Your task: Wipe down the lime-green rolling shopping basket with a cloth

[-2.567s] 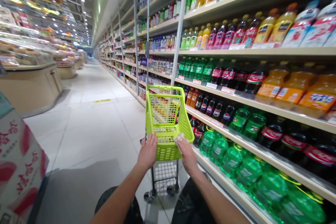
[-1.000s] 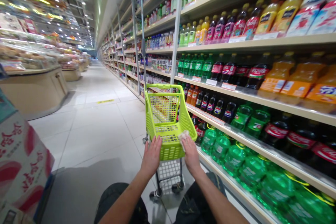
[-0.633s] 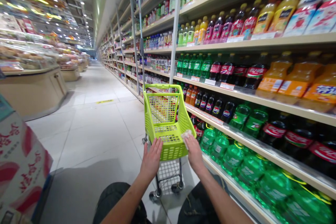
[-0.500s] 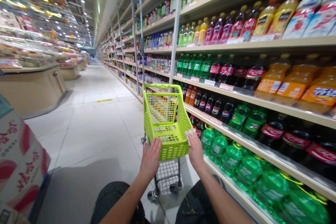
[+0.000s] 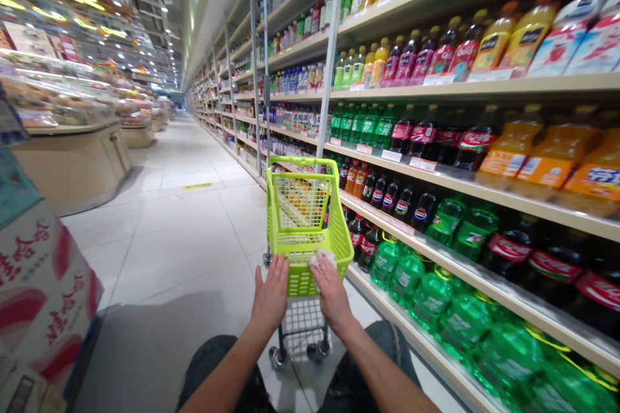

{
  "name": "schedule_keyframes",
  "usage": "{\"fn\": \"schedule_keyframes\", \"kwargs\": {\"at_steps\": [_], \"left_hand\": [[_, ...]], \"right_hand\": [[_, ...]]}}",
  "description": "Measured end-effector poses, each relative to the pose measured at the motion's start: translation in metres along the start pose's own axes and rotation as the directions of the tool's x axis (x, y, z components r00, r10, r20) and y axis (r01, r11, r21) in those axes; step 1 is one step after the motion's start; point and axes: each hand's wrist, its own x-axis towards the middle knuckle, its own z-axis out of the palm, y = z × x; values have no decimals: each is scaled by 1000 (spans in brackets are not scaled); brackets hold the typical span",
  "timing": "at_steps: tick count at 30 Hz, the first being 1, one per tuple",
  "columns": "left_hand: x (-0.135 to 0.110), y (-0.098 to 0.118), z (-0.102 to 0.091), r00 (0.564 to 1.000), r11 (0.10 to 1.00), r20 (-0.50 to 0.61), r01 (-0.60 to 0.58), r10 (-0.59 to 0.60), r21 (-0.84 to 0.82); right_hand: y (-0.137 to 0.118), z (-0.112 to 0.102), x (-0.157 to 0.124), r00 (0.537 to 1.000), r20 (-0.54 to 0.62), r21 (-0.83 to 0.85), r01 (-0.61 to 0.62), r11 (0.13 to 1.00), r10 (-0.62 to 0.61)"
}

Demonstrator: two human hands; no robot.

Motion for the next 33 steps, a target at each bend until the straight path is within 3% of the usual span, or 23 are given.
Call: {"fn": "schedule_keyframes", "kwargs": {"at_steps": [6,10,13,17,19,24,33], "left_hand": [[-3,2,2,1000,1000,-20,23,-23,2],[-5,5,3,999,1000,-37,2,-2,-13],[-7,3,2,999,1000,-30,-28,27,-15],[-8,3,-1,1000,999,10,-7,7,-42],[-8,5,-3,999,998,41,8,-5,-59],[-8,6,-9,996,998,86,9,-4,-59],[-11,21,-30,989,989,146,41,-21,-140]], "right_hand": [[11,-8,2,982,-99,-76,-169,983,161],[-12,10,2,999,2,-30,-41,999,41],[-8,7,3,1000,30,-18,4,1000,-4],[21,-14,4,981,-66,-109,-187,976,180],[18,-13,3,971,-72,-117,-235,965,228],[-15,10,5,995,93,-5,-30,1000,30],[34,-2,-6,960,-36,-44,-279,959,278]]}}
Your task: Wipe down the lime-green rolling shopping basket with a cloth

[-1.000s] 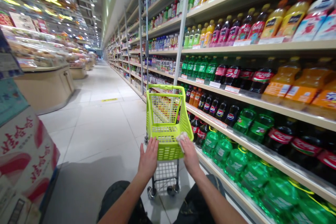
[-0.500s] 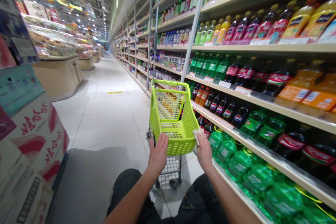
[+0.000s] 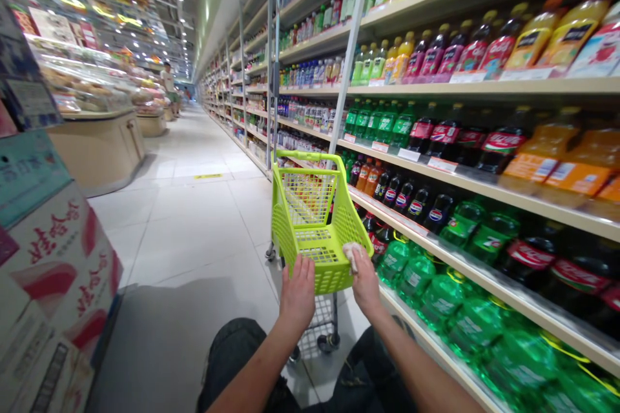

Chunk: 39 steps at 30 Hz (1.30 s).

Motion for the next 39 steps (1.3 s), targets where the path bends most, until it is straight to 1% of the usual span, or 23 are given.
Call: {"fn": "schedule_keyframes", "kwargs": {"at_steps": [3,5,9,11,12,14,15,16,17,18,19,22,24,25,27,29,31,33,34,36,39], "left_hand": [[1,16,-8,998,999,49,-33,33,11],[5,30,-12,994,998,89,-64,62,11],[11,61,-14,982,992,138,-124,126,-21],[14,69,-10,971,982,153,-177,186,-67],[17,70,-9,959,970,159,-220,234,-101],[26,61,-6,934,943,162,-296,319,-156],[34,52,-5,930,939,161,-305,330,-159],[42,42,-6,934,944,160,-299,320,-142],[52,30,-7,945,957,161,-271,285,-104],[62,18,-9,956,969,158,-240,245,-52],[71,6,-12,959,971,158,-237,235,-3],[91,-19,-18,973,978,156,-183,167,94],[94,-24,-19,978,981,151,-160,143,108],[93,-24,-19,978,981,151,-159,142,107],[90,-20,-18,978,981,153,-160,142,110],[87,-17,-19,976,979,157,-170,151,110],[88,-21,-24,975,977,155,-177,159,115],[91,-30,-30,983,982,138,-137,118,132],[92,-35,-33,988,984,126,-109,91,141],[92,-43,-37,993,985,105,-72,55,157],[89,-46,-38,995,985,85,-65,51,162]], "right_hand": [[11,3,-3,1000,-11,22,-24,999,25],[23,1,1,999,7,26,-47,999,47],[54,-11,21,996,35,19,-84,996,83],[66,-20,32,996,31,19,-90,996,89],[70,-24,37,995,31,20,-92,996,91],[71,-32,42,995,37,23,-94,995,93],[68,-36,42,995,45,26,-89,996,88],[62,-39,39,995,61,31,-79,996,77],[54,-42,35,995,80,40,-66,997,63],[44,-44,28,994,99,52,-51,997,46],[33,-45,21,993,112,66,-36,997,28],[1,-45,-5,995,103,97,-13,995,3],[-10,-44,-15,997,71,88,-14,996,8],[-11,-44,-18,998,59,76,-21,997,16],[-3,-45,-18,998,44,41,-39,998,37],[12,-47,-15,998,34,1,-57,998,57],[23,-49,-11,997,2,-36,-77,996,77],[24,-45,-6,994,-52,-55,-98,994,95],[19,-41,-2,993,-76,-57,-97,994,93],[0,-27,9,995,-92,-48,-53,997,48],[-29,-5,28,997,-15,-28,79,996,-80]]}}
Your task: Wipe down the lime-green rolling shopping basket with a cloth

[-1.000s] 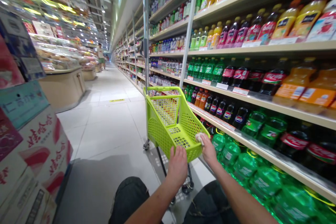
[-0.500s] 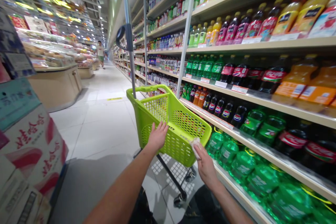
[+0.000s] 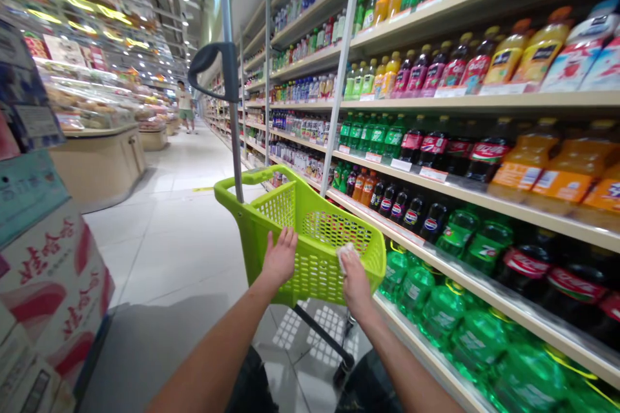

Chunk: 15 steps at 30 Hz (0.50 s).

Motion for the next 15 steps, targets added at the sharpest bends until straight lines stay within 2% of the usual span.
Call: {"fn": "schedule_keyframes", "kwargs": {"at_steps": [2,4,8,11,15], "left_hand": [[-3,-1,0,1000,1000,-30,-1,1,2],[-6,-5,-1,996,1000,-81,26,-25,9],[-14,-12,-2,985,996,-154,83,-77,31],[-19,-8,-1,986,994,-134,105,-99,40],[-25,-4,-5,985,996,-150,86,-79,37]], "right_hand": [[0,3,8,997,63,0,53,999,-53],[17,-8,6,997,70,-39,37,999,-34],[57,-38,-11,995,-40,-148,-98,984,93],[42,-30,-10,989,-81,-159,-138,978,126],[5,0,9,1000,29,-54,0,999,1]]}}
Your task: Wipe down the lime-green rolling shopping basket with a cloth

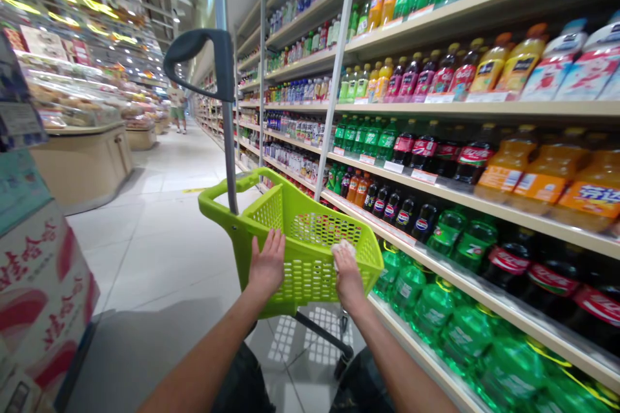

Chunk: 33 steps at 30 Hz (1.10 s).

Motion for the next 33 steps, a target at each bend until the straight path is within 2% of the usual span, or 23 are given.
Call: {"fn": "schedule_keyframes", "kwargs": {"at_steps": [3,5,7,9,11,14,16,18,20,21,23,25,27,28,30,31,33], "left_hand": [[-4,-4,-3,999,1000,-30,21,-22,-19],[-7,-4,-3,998,998,-44,47,-49,-28],[-10,0,-2,997,998,-49,54,-55,-31],[-11,4,-2,997,998,-43,57,-59,-34],[-11,4,-4,997,998,-49,58,-60,-40],[-8,-9,-12,993,997,-95,70,-72,-30],[-7,-21,-17,991,998,-113,65,-65,-8],[-6,-29,-19,993,999,-108,40,-39,8],[-7,-30,-19,994,1000,-104,31,-30,7],[-8,-28,-19,993,999,-107,40,-40,0],[-9,-26,-20,992,999,-115,45,-48,-26],[-11,-30,-25,991,998,-131,21,-29,-62],[-10,-43,-32,980,995,-188,55,-71,-89],[-10,-53,-35,965,989,-226,113,-132,-96],[-7,-73,-41,931,968,-266,235,-251,-90],[-5,-82,-43,925,961,-260,267,-277,-75],[-3,-95,-45,943,967,-212,254,-255,-29]], "right_hand": [[16,-6,0,999,22,-3,43,999,-42],[40,-18,-6,999,-35,-66,-17,998,15],[51,-24,-10,994,-91,-104,-61,993,52],[40,-17,-8,995,-101,-98,-30,995,20],[14,-1,0,997,-58,-66,55,996,-59],[-14,16,10,987,8,-6,158,987,-158],[-7,15,10,987,-11,8,160,987,-160],[9,10,7,993,-58,-3,99,995,-99],[14,8,6,995,-93,-8,20,1000,-21],[8,10,8,996,-94,3,-1,1000,1],[-22,21,17,998,-60,53,17,998,-13],[-64,35,30,995,7,125,97,987,-99],[-97,44,40,986,34,181,152,972,-160],[-106,45,43,984,41,200,160,967,-171],[-107,44,47,990,53,222,114,968,-129],[-104,42,48,994,59,225,73,972,-89],[-101,40,54,997,77,225,3,974,-21]]}}
